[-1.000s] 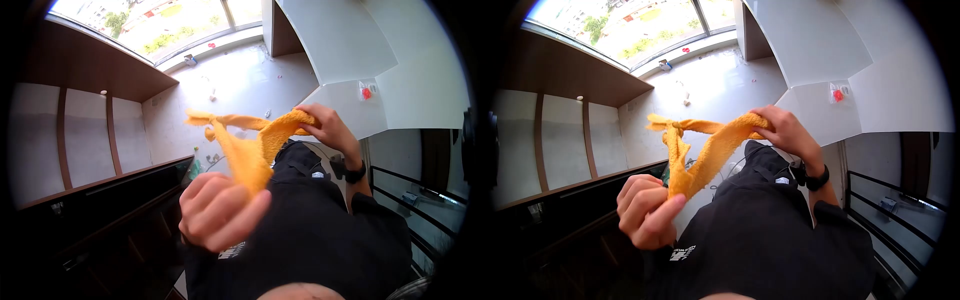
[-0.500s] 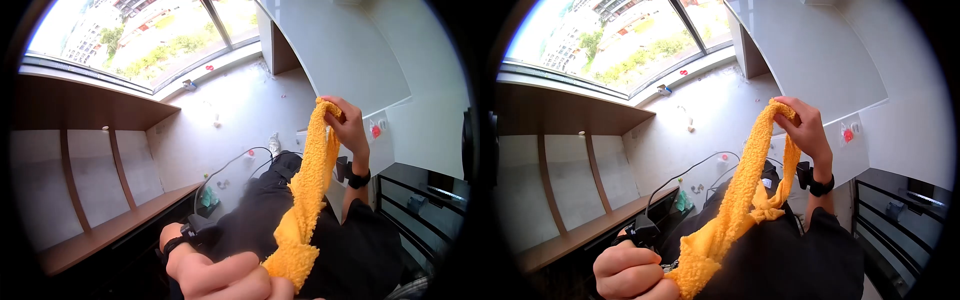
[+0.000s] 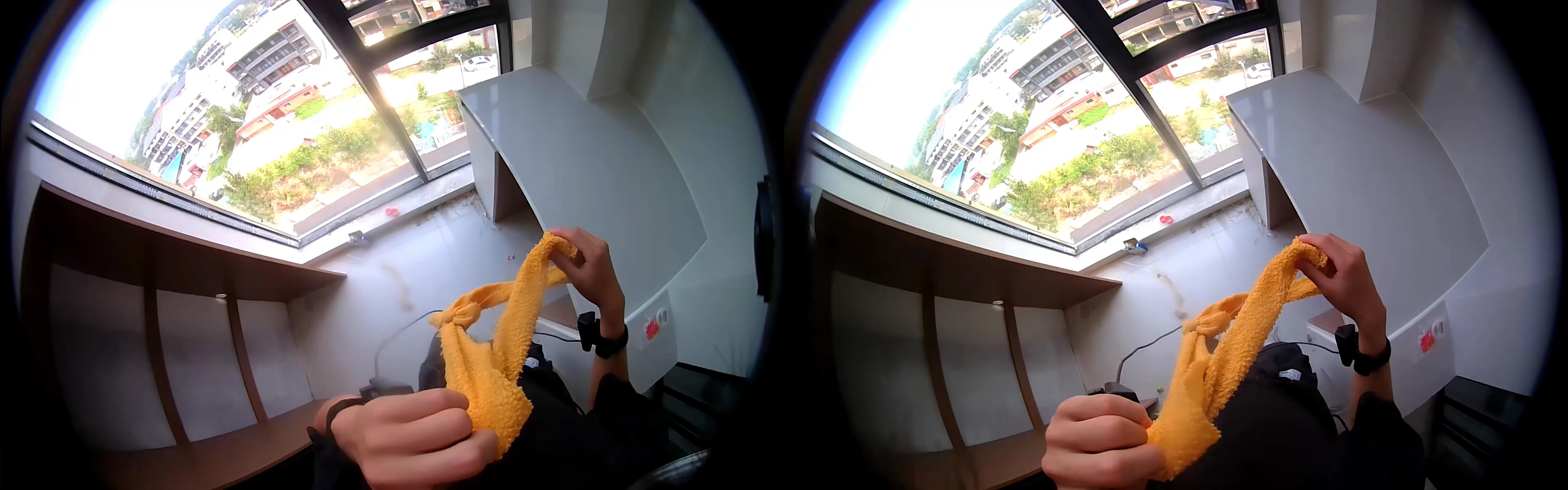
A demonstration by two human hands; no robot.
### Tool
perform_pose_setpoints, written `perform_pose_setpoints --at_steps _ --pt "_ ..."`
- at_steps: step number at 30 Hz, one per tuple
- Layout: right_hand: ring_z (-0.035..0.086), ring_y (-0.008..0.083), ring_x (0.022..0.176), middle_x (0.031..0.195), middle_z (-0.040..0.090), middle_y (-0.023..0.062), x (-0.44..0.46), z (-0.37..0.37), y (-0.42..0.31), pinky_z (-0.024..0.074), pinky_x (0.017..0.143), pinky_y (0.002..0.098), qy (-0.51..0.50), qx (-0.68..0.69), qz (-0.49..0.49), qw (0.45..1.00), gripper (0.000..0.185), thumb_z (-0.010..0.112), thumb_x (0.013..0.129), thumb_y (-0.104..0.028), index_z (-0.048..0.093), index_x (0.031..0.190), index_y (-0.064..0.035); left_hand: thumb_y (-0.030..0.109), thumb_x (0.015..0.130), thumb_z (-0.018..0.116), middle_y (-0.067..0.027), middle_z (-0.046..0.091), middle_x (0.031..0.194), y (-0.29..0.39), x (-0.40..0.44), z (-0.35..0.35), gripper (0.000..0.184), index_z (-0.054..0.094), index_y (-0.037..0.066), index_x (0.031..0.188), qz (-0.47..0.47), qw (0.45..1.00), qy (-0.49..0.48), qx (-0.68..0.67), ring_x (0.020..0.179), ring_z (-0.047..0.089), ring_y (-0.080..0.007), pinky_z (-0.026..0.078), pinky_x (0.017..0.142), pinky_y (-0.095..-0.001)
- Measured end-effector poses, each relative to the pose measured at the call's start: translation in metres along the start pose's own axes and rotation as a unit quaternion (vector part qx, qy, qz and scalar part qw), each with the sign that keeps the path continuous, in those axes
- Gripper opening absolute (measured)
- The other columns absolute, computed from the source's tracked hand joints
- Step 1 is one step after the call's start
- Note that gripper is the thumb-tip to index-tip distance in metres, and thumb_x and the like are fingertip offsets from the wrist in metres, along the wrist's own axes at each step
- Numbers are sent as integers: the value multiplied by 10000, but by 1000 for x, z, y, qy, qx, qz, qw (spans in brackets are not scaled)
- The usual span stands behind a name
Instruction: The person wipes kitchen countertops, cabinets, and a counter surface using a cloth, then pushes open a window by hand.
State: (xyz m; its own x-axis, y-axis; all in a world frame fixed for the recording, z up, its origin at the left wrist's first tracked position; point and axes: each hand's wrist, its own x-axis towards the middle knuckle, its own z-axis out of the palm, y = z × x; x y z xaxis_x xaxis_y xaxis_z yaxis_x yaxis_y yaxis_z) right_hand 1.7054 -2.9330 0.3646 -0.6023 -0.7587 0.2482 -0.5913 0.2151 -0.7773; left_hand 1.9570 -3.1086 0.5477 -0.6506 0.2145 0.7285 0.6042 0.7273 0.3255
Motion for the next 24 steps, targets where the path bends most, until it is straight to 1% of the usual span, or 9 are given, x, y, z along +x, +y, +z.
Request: perform_pose_setpoints --at_steps 4,7,9,11,13,17,22,23,24 --pt "705 206 811 985 702 119 25 5 8 580 708 284 37 -11 67 997 306 724 926 -203 665 1156 -10 -41 748 623 -65 593 761 -70 3 -16 310 696 33 1039 39 998 -24 -36 581 576 -164 496 553 -277" --pt "701 205 819 976 704 108 43 13 7 578 745 292 41 -72 139 987 303 738 908 -196 673 1133 -4 -128 708 618 -76 597 788 -139 -5 -24 441 693 15 1118 -31 997 -47 -47 599 586 -189 502 565 -287" --pt "698 207 812 976 704 106 55 23 6 580 749 296 24 -105 190 976 308 744 901 -190 672 1136 -3 -126 820 460 -91 600 732 -188 -13 -21 406 664 14 1141 -159 987 -8 -28 583 570 -227 466 544 -317" --pt "699 215 832 983 707 110 74 31 2 580 775 312 33 -113 192 974 322 762 880 -186 671 1137 -14 -118 827 444 -133 610 775 -244 -37 -18 396 665 11 1130 -263 963 -5 -54 669 605 -254 483 625 -314" --pt "701 221 850 994 710 115 85 40 13 580 790 323 53 -162 147 974 335 771 870 -189 669 1141 -19 -118 822 429 -143 623 806 -303 -78 -4 400 674 21 1105 -288 956 -15 -54 708 622 -259 489 666 -317" --pt "701 228 892 1013 711 119 84 52 12 571 811 332 97 -123 252 955 416 813 820 -166 647 1167 -8 -110 841 406 -135 646 852 -393 -149 29 381 693 33 1047 -320 937 -106 -94 762 641 -249 493 717 -313" --pt "682 217 860 996 705 120 81 62 26 557 786 318 166 -128 281 936 431 829 808 -164 647 1162 0 -57 920 441 -94 643 833 -463 -137 46 270 700 1 965 -329 918 -156 -160 739 618 -168 473 676 -273" --pt "678 212 851 991 703 119 82 62 30 554 780 315 189 -127 291 929 431 831 807 -163 647 1161 0 -51 855 501 -118 633 833 -474 -124 48 239 705 13 962 -376 894 -138 -200 747 637 -254 496 709 -314" --pt "669 200 840 987 702 116 89 58 32 547 769 312 203 -126 305 922 434 830 808 -164 648 1165 3 -58 874 484 -113 626 834 -482 -104 50 245 699 2 974 -398 885 -131 -204 754 632 -232 495 716 -305"
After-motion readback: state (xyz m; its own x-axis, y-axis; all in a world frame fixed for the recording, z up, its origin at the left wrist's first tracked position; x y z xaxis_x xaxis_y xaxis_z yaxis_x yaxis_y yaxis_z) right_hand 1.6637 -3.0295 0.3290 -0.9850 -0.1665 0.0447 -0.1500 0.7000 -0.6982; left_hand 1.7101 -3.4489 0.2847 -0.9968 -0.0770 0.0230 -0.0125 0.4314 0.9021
